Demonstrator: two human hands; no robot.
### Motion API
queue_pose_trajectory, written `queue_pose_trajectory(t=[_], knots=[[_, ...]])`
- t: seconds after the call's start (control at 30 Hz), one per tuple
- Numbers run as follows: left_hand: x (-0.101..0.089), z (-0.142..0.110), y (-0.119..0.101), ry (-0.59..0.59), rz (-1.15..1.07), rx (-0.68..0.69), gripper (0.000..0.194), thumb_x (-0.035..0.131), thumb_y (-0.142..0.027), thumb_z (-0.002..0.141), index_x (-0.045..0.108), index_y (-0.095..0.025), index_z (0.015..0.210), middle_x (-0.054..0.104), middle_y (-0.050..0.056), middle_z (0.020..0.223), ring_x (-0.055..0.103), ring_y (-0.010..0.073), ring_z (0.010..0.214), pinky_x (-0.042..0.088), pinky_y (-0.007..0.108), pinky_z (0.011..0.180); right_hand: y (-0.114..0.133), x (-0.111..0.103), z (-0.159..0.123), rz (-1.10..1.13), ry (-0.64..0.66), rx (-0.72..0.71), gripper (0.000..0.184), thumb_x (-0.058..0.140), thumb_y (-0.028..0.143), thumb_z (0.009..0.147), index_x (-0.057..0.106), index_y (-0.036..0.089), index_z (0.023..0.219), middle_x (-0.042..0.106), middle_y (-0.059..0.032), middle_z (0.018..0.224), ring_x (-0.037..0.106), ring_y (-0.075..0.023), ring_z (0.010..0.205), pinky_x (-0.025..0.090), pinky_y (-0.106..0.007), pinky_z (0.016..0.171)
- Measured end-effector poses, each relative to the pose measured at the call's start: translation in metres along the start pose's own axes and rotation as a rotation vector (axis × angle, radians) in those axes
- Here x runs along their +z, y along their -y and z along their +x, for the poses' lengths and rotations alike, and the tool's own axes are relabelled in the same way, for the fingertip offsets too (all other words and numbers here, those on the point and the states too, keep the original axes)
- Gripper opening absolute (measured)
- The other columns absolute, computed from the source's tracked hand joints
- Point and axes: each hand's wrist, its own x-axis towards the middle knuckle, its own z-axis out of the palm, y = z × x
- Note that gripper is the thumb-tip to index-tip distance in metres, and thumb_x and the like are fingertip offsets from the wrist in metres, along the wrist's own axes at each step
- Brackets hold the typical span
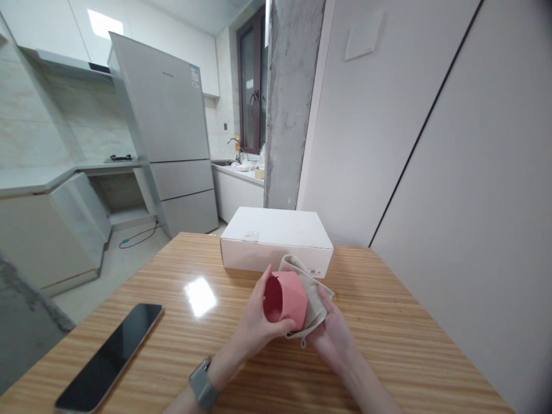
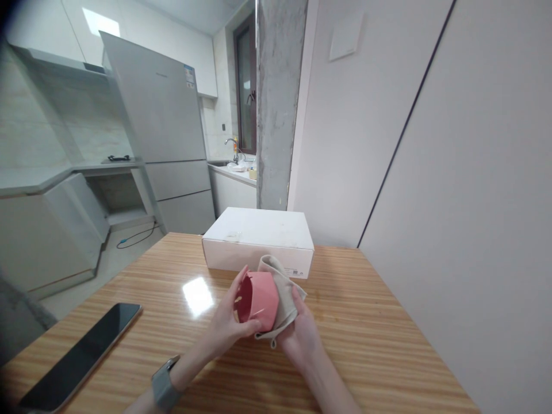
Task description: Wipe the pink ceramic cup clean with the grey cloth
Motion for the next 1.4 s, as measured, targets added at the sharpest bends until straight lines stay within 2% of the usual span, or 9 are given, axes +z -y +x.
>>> queue_pose_trajectory(t=[0.13, 0.23, 0.37, 0.63, 0.87, 1.03, 1.17, 1.3, 1.4], knots=[[0.003, 0.002, -0.003, 0.004, -0.054, -0.053, 0.108, 0.085, -0.016, 0.052, 0.03, -0.026, 0.145, 0.048, 0.013, 0.138, 0.051, 0.0314, 0.12, 0.045, 0.042, 0.098, 0.005, -0.003, 0.0, 0.011, -0.028, -0.004, 0.035, 0.051, 0.044, 0.09, 0.072, 0.018, 0.101, 0.076, -0.0058, 0.103, 0.063, -0.0234, 0.11, 0.047, -0.037, 0.097], [0.007, 0.005, -0.002, -0.105, -0.12, -0.103, 0.1, 0.085, -0.018, 0.052, 0.038, -0.024, 0.139, 0.051, 0.013, 0.135, 0.052, 0.0298, 0.119, 0.045, 0.039, 0.098, 0.001, 0.001, -0.004, -0.028, -0.005, -0.024, 0.035, 0.054, 0.047, 0.088, 0.072, 0.02, 0.102, 0.074, -0.0059, 0.109, 0.062, -0.0241, 0.113, 0.046, -0.037, 0.098], [0.007, 0.011, 0.008, -0.226, -0.196, -0.159, 0.084, 0.079, -0.024, 0.062, 0.039, -0.019, 0.136, 0.051, 0.016, 0.132, 0.056, 0.0283, 0.114, 0.047, 0.038, 0.094, -0.003, 0.004, -0.008, -0.037, -0.03, -0.037, 0.036, 0.058, 0.047, 0.085, 0.072, 0.019, 0.103, 0.075, -0.0067, 0.105, 0.062, -0.0251, 0.113, 0.045, -0.04, 0.099], [-0.002, 0.014, 0.018, -0.263, 0.223, 0.121, 0.093, 0.081, -0.021, 0.057, 0.037, -0.024, 0.139, 0.049, 0.008, 0.13, 0.049, 0.0266, 0.122, 0.04, 0.041, 0.103, 0.007, -0.004, -0.004, 0.089, -0.125, 0.038, 0.042, 0.04, 0.041, 0.096, 0.072, 0.014, 0.1, 0.077, -0.0084, 0.094, 0.068, -0.0237, 0.102, 0.044, -0.04, 0.101], [-0.007, 0.014, 0.017, -0.294, 0.364, 0.165, 0.096, 0.081, -0.022, 0.054, 0.038, -0.023, 0.14, 0.049, 0.007, 0.126, 0.049, 0.0267, 0.119, 0.041, 0.042, 0.103, 0.018, -0.015, -0.005, -0.02, -0.192, -0.051, 0.033, 0.047, 0.037, 0.094, 0.07, 0.014, 0.102, 0.077, -0.0078, 0.099, 0.067, -0.0226, 0.105, 0.046, -0.038, 0.1], [-0.007, 0.014, 0.023, -0.268, 0.349, 0.141, 0.087, 0.08, -0.023, 0.055, 0.045, -0.023, 0.135, 0.051, 0.007, 0.126, 0.051, 0.0268, 0.119, 0.042, 0.042, 0.102, 0.05, -0.038, -0.037, -0.067, -0.25, -0.114, 0.03, 0.05, 0.039, 0.093, 0.072, 0.019, 0.098, 0.078, -0.0036, 0.095, 0.068, -0.0202, 0.104, 0.046, -0.033, 0.099], [-0.003, 0.013, 0.026, -0.268, 0.297, 0.112, 0.084, 0.079, -0.024, 0.056, 0.047, -0.023, 0.134, 0.054, 0.007, 0.125, 0.053, 0.0269, 0.118, 0.043, 0.041, 0.101, 0.08, -0.067, -0.075, -0.073, -0.286, -0.095, 0.034, 0.045, 0.039, 0.094, 0.072, 0.019, 0.097, 0.077, -0.0072, 0.097, 0.068, -0.0235, 0.103, 0.047, -0.039, 0.098], [0.0, 0.012, 0.025, -0.266, 0.272, 0.09, 0.083, 0.08, -0.025, 0.054, 0.049, -0.022, 0.132, 0.055, 0.008, 0.125, 0.054, 0.0278, 0.117, 0.044, 0.042, 0.1, 0.094, -0.089, -0.108, -0.213, -0.341, 0.168, 0.042, 0.05, 0.047, 0.089, 0.071, 0.013, 0.102, 0.077, -0.0124, 0.093, 0.069, -0.0286, 0.101, 0.049, -0.043, 0.094], [0.002, 0.011, 0.025, -0.244, 0.222, 0.092, 0.081, 0.08, -0.022, 0.055, 0.049, -0.022, 0.13, 0.056, 0.009, 0.126, 0.054, 0.0277, 0.118, 0.044, 0.043, 0.1, 0.098, -0.096, -0.129, -0.416, -0.384, 0.288, 0.042, 0.062, 0.041, 0.082, 0.067, 0.013, 0.113, 0.077, -0.0131, 0.094, 0.071, -0.0301, 0.094, 0.051, -0.041, 0.091]])
